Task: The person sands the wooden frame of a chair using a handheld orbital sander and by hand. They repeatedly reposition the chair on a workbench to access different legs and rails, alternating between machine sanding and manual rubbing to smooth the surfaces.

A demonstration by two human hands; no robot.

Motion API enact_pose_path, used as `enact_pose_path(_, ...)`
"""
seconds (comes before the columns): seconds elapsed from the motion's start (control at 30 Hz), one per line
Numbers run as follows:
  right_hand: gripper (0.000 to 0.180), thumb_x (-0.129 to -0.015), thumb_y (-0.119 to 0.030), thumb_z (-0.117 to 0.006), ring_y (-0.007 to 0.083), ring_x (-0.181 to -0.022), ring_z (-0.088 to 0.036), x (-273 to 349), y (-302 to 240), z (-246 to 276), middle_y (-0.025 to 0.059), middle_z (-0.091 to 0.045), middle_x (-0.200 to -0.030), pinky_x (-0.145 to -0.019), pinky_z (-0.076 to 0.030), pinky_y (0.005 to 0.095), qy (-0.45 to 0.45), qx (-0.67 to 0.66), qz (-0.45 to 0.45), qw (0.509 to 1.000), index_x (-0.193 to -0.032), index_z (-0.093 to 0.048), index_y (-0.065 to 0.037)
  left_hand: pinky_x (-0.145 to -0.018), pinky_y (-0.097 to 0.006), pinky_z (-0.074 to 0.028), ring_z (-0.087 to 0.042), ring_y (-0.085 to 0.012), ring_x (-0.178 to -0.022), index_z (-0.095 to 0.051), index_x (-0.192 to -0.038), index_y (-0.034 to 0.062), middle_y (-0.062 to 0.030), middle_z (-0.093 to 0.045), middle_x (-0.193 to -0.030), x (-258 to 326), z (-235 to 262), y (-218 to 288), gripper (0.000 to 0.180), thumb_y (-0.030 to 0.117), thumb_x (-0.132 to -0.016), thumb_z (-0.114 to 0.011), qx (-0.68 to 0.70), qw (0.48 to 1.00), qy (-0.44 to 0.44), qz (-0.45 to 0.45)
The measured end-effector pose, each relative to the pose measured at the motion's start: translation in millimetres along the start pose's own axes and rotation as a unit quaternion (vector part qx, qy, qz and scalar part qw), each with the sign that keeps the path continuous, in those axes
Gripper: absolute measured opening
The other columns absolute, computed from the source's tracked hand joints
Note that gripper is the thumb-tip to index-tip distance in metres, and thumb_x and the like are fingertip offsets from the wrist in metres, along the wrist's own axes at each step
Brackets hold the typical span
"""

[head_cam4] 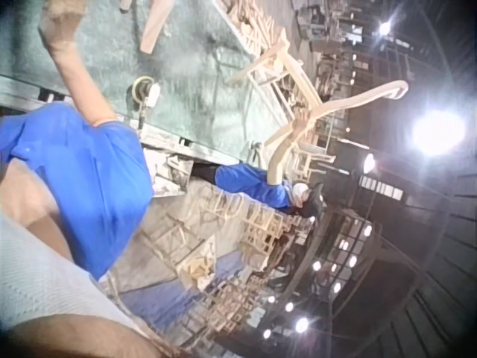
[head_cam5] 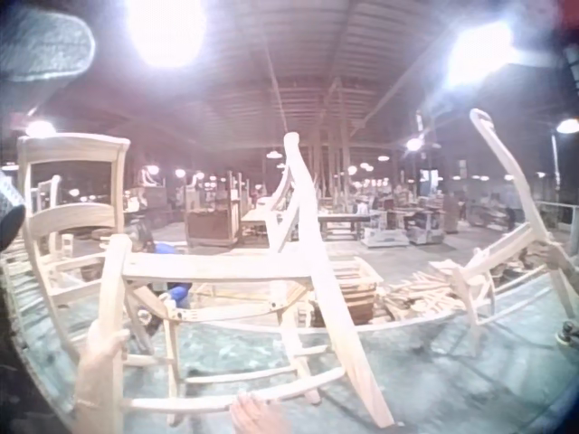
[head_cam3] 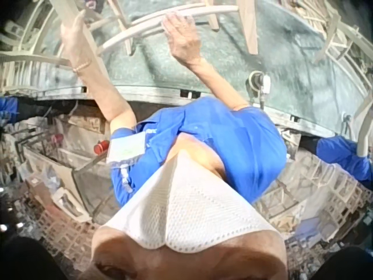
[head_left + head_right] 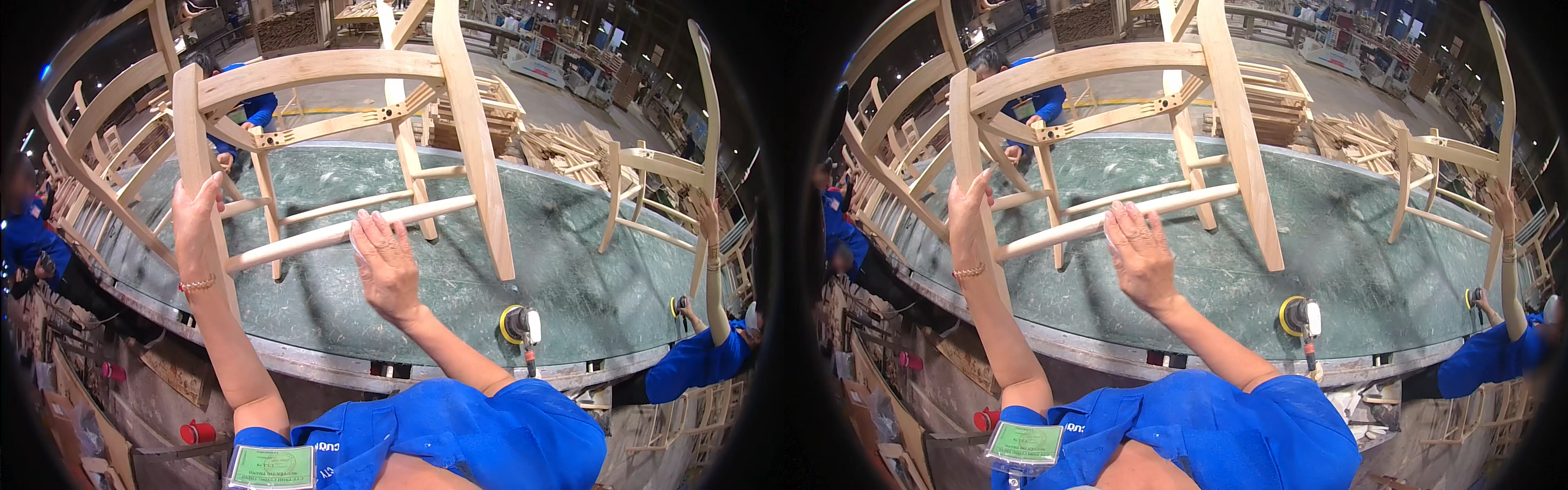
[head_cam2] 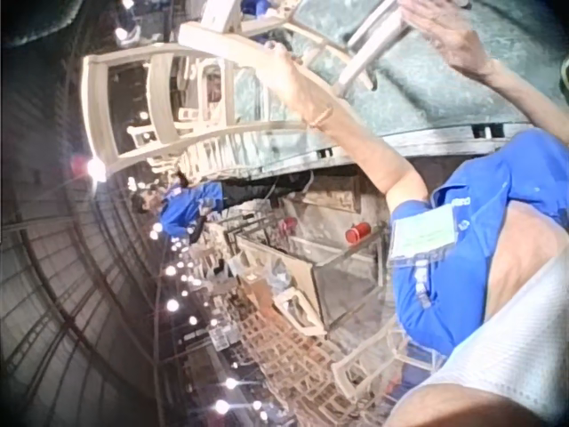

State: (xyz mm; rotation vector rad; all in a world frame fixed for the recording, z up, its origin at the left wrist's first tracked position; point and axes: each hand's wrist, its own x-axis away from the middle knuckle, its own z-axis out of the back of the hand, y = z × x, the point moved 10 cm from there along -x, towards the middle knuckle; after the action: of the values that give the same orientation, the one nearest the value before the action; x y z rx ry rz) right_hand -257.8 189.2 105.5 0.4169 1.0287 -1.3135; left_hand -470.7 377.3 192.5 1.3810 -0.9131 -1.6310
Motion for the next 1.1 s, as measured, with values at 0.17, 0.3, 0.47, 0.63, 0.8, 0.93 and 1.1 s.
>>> enact_pose_path(0.17, 0.052, -0.086, -0.01, -0.058, 0.0251, -0.137, -0.04, -9.9, -65.7, -33.7, 0.0114, -0.045, -0.145, -0.116, -0.021, 0.0467, -0.045, -0.06, 0.096, 0.993, -0.137, -0.049, -0.006, -0.056, -0.023, -0.042, -0.051, -0.0083, -0.062, -0.052, -0.101, 0.0043, -0.0002, -0.053, -0.073, -2.8, -8.2, 4.4, 0.035, 0.031, -0.086, -0.069, 0.013, 0.999, -0.039, -0.035)
enact_pose_path(0.3, 0.05, -0.088, -0.006, -0.056, 0.0248, -0.137, -0.04, 1.7, -27.1, -27.3, 0.0102, -0.046, -0.145, -0.118, -0.015, 0.0485, -0.027, 0.007, 0.101, 0.994, -0.137, -0.051, -0.01, -0.058, -0.024, -0.043, -0.051, -0.008, -0.062, -0.052, -0.101, 0.0045, -0.0001, -0.053, -0.072, 2.1, 3.3, -1.9, 0.034, 0.031, -0.087, -0.069, -0.002, 1.0, 0.0, -0.002)
enact_pose_path(0.47, 0.041, -0.095, -0.009, -0.045, 0.0269, -0.137, -0.04, 15.9, 88.2, 44.1, 0.013, -0.047, -0.143, -0.116, -0.019, 0.0471, 0.045, 0.149, -0.065, 0.986, -0.135, -0.053, -0.007, -0.056, -0.022, -0.042, -0.051, -0.0077, -0.061, -0.052, -0.102, 0.0042, 0.0005, -0.054, -0.072, 0.9, 3.1, -1.0, 0.035, 0.028, -0.085, -0.071, 0.037, 0.999, -0.013, -0.026)
enact_pose_path(0.63, 0.041, -0.096, -0.014, -0.045, 0.0266, -0.137, -0.04, 4.3, 55.5, 26.3, 0.0132, -0.048, -0.143, -0.117, -0.018, 0.0452, 0.021, 0.072, -0.075, 0.994, -0.136, -0.051, -0.007, -0.055, -0.022, -0.044, -0.053, -0.007, -0.06, -0.052, -0.103, 0.0019, -0.0003, -0.057, -0.074, -5.2, 8.0, -14.3, 0.035, 0.024, -0.085, -0.072, 0.038, 0.999, 0.008, -0.014)
enact_pose_path(0.8, 0.041, -0.096, -0.014, -0.046, 0.0253, -0.136, -0.041, -1.8, -22.3, -12.5, 0.0117, -0.049, -0.142, -0.118, -0.017, 0.0453, -0.057, 0.006, 0.043, 0.997, -0.136, -0.052, -0.007, -0.056, -0.023, -0.046, -0.054, -0.0078, -0.061, -0.051, -0.103, 0.0005, -0.0011, -0.056, -0.075, -7.0, 7.4, -14.1, 0.038, 0.025, -0.083, -0.073, 0.007, 1.0, 0.001, -0.006)
enact_pose_path(0.93, 0.039, -0.098, -0.016, -0.043, 0.0257, -0.134, -0.043, 10.7, 46.8, 26.5, 0.0107, -0.049, -0.142, -0.117, -0.019, 0.0459, -0.041, 0.096, -0.028, 0.994, -0.136, -0.052, -0.007, -0.055, -0.023, -0.045, -0.054, -0.0074, -0.061, -0.051, -0.101, 0.0021, -0.0006, -0.056, -0.073, -4.4, 6.7, -10.5, 0.035, 0.027, -0.085, -0.071, 0.01, 1.0, 0.004, -0.025)
enact_pose_path(1.1, 0.039, -0.101, -0.016, -0.04, 0.0318, -0.127, -0.049, 31.4, 127.4, 125.0, 0.0143, -0.051, -0.138, -0.107, -0.036, 0.0444, 0.123, -0.008, -0.195, 0.973, -0.137, -0.05, -0.007, -0.055, -0.024, -0.045, -0.053, -0.0073, -0.06, -0.05, -0.102, 0.0019, -0.0006, -0.055, -0.073, -2.6, 9.4, -9.2, 0.035, 0.025, -0.085, -0.07, 0.027, 0.999, 0.009, -0.036)
